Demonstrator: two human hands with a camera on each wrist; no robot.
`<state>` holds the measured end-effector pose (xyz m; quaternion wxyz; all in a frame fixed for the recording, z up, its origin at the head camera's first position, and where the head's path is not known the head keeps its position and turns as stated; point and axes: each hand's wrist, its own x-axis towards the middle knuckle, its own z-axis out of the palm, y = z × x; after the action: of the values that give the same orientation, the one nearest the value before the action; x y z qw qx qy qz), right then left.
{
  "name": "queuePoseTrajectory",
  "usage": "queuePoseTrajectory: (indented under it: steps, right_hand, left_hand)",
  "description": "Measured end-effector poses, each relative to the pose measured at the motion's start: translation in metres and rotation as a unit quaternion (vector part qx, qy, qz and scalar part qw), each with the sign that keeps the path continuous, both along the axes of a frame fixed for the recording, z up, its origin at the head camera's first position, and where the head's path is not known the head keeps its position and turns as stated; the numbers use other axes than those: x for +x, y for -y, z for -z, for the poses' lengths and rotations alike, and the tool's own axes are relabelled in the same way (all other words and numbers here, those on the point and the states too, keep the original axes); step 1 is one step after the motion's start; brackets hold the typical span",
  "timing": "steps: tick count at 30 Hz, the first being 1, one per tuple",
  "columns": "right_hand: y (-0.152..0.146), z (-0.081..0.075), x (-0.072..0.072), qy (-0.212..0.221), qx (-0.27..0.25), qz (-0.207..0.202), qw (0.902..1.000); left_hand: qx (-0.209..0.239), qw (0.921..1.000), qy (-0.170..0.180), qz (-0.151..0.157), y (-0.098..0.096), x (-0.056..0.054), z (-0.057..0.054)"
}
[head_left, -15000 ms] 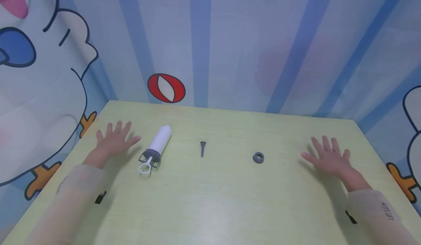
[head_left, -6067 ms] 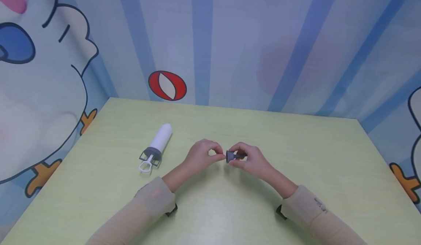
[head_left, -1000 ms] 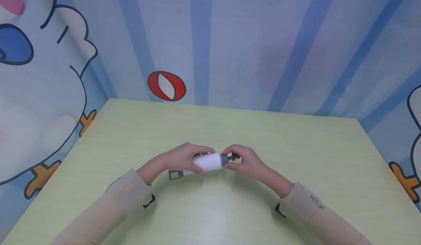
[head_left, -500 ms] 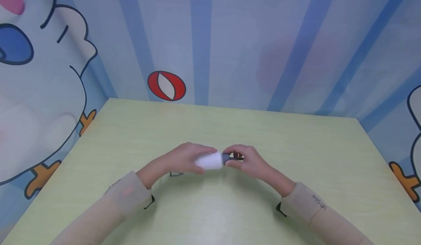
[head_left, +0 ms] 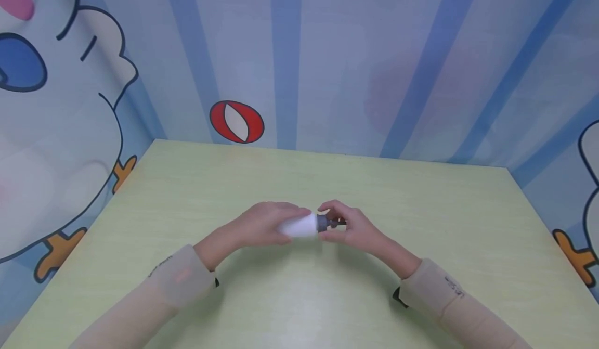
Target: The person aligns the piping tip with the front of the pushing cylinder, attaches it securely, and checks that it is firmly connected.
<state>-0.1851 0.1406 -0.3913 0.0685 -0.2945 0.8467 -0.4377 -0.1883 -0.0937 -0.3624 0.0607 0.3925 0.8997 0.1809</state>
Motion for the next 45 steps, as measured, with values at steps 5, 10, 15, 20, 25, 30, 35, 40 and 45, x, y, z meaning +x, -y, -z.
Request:
queuePoseTrajectory:
  steps: [5,10,15,20,25,30,35,40,45]
  right_hand:
    - [0.0003,-0.0005,-0.0007,-0.007,0.007,-0.003,1.0]
    - [-0.0014,-0.0023,0.0002,0.018,0.018,0.005,0.9997]
    - [-0.0027,-0.0014,-0.0005,0.042,0.026,0.005,0.9988]
    - [-0.0046,-0.0005,-0.0035,0.056,0.028,-0.001,0.9981]
    - [-0.0077,0.0011,-0.0036,0.025,0.028,0.007,0.9993]
    - [-0.0081,-0.0007,-0.0011,-0.003,0.001,0.007,1.0]
    - [-0.0061,-0.0014,0.0004,-0.006,-0.013,0.006,0.9999]
    - [-0.0059,-0.0026,0.0011,0.006,-0.012,0.015,0.9998]
    - [-0.0061,-0.0021,0.0005,0.018,-0.011,0.018,0.9996]
  left_hand:
    - [0.003,1.0,0.0,0.004,0.0004,0.0009,-0.0023]
    - [-0.001,0.9999,-0.007,0.009,0.0001,0.0023,-0.0037]
    - [-0.013,0.9991,-0.035,0.019,-0.0002,0.0034,-0.0024]
    - [-0.016,0.9988,-0.042,0.021,-0.0006,0.0034,-0.002]
    - [-0.014,0.999,-0.04,0.013,-0.0009,0.0028,-0.0026]
    - [-0.012,0.9995,-0.028,-0.002,-0.0004,0.0028,-0.003]
    - [-0.005,0.9995,-0.029,0.004,-0.0003,0.0032,-0.0026]
    - [-0.006,0.9994,-0.034,0.007,-0.0009,0.0029,-0.0025]
    - [-0.005,0.999,-0.043,0.012,-0.001,0.003,-0.0023]
